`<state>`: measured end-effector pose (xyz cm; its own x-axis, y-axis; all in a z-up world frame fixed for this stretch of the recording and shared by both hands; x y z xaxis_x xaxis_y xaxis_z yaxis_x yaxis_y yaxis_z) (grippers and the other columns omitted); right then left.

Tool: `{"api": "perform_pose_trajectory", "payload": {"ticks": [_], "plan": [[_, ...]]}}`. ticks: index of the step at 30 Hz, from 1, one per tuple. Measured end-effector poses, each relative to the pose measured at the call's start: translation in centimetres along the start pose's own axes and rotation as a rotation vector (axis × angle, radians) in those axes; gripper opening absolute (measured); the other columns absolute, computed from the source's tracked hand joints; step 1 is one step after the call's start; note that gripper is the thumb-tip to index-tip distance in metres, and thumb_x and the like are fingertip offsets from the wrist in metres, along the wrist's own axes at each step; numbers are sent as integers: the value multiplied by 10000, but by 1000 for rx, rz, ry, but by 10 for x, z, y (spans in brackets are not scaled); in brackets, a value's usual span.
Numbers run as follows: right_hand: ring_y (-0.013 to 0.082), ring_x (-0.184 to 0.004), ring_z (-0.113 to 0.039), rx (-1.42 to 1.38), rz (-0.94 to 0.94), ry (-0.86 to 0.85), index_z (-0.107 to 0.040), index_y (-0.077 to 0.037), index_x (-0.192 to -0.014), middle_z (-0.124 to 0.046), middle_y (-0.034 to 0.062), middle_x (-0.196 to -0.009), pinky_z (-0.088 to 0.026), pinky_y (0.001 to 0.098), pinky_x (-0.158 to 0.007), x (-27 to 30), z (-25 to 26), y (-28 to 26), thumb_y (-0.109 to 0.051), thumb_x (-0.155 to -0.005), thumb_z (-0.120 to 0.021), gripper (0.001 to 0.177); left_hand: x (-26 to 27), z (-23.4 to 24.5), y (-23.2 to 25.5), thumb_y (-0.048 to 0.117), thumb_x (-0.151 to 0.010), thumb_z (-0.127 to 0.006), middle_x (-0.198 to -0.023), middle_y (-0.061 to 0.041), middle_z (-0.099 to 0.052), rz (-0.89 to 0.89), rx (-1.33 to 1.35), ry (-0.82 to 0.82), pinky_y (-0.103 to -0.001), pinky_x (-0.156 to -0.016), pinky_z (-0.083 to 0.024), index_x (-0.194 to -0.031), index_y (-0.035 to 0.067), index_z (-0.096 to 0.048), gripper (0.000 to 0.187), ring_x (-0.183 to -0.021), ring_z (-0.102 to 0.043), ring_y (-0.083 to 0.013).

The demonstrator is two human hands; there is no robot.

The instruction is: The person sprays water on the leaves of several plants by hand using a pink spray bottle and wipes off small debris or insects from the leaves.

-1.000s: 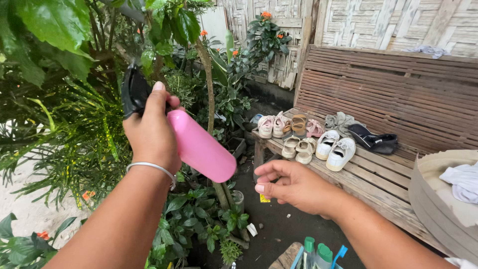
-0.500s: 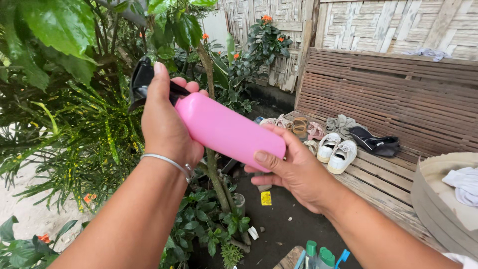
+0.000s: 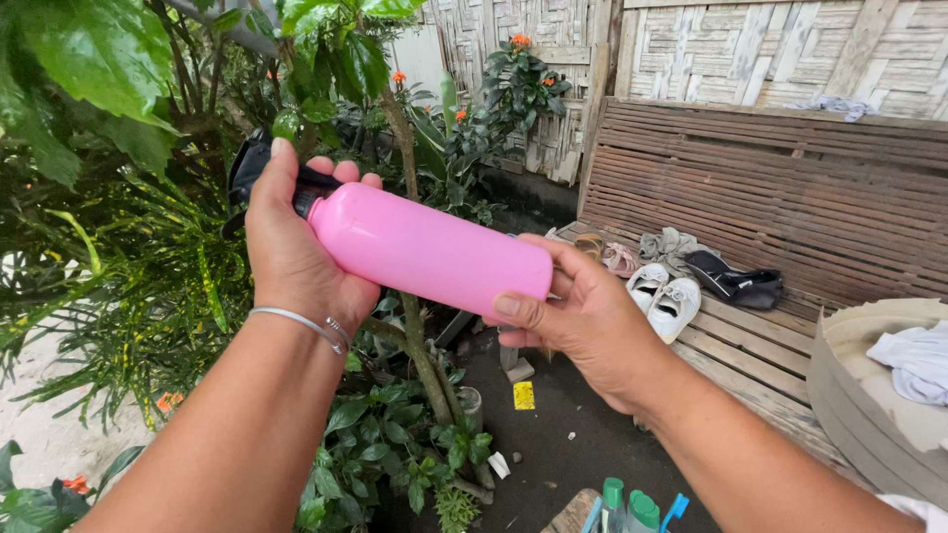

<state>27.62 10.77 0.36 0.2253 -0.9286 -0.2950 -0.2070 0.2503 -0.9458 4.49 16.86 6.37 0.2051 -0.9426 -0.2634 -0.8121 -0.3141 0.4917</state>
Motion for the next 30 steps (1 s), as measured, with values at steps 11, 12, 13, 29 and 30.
{"api": "perform_pose_trajectory", "payload": {"ticks": [11, 12, 13, 29, 30], "plan": [[177, -987, -722, 90, -211, 46, -450, -113, -1461, -656, 93, -1348, -618, 332, -770, -3, 14, 51, -218, -836, -726, 691, 5, -20, 3, 405, -924, -702, -788, -24, -689, -325, -725, 61, -332, -609, -515, -885, 90, -674, 319, -670, -609, -141], [181, -981, -726, 97, -220, 49, -454, -114, -1459, -647, 96, -1354, -619, 332, -767, -3, 17, 53, -224, -838, -723, 685, 8, -22, 6, 409, -934, -694, -774, -12, -691, -380, -822, 74, -313, -607, -508, -883, 85, -696, 328, -663, -609, -121], [180, -970, -728, 112, -231, 55, -465, -110, -1453, -658, 94, -1339, -614, 329, -760, -3, 19, 55, -227, -840, -718, 673, 12, -28, 11, 410, -955, -688, -782, -4, -687, -477, -904, 39, -304, -626, -510, -889, 78, -683, 338, -677, -604, -111], [159, -900, -725, 197, -334, 48, -502, -109, -1426, -703, 64, -1105, -596, 307, -727, 1, 27, 60, -285, -866, -685, 615, -2, -49, 28, 443, -1007, -685, -791, 4, -682, -716, -1081, 64, -297, -675, -512, -901, 50, -684, 407, -716, -591, -93], [158, -899, -724, 199, -338, 48, -503, -108, -1425, -702, 59, -1097, -595, 306, -727, 1, 27, 60, -289, -866, -685, 615, -4, -48, 29, 451, -1011, -688, -792, 1, -678, -716, -1088, 85, -299, -677, -505, -903, 48, -697, 417, -721, -571, -92]]}}
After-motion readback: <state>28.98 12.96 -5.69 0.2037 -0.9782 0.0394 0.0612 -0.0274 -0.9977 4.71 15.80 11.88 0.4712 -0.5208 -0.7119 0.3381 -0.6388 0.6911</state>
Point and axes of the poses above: each hand's wrist, its own x-axis away from the middle knuckle, its own z-axis out of the back of the hand, y = z × x, the point moved 8 cm from there along -x, towards the middle knuckle
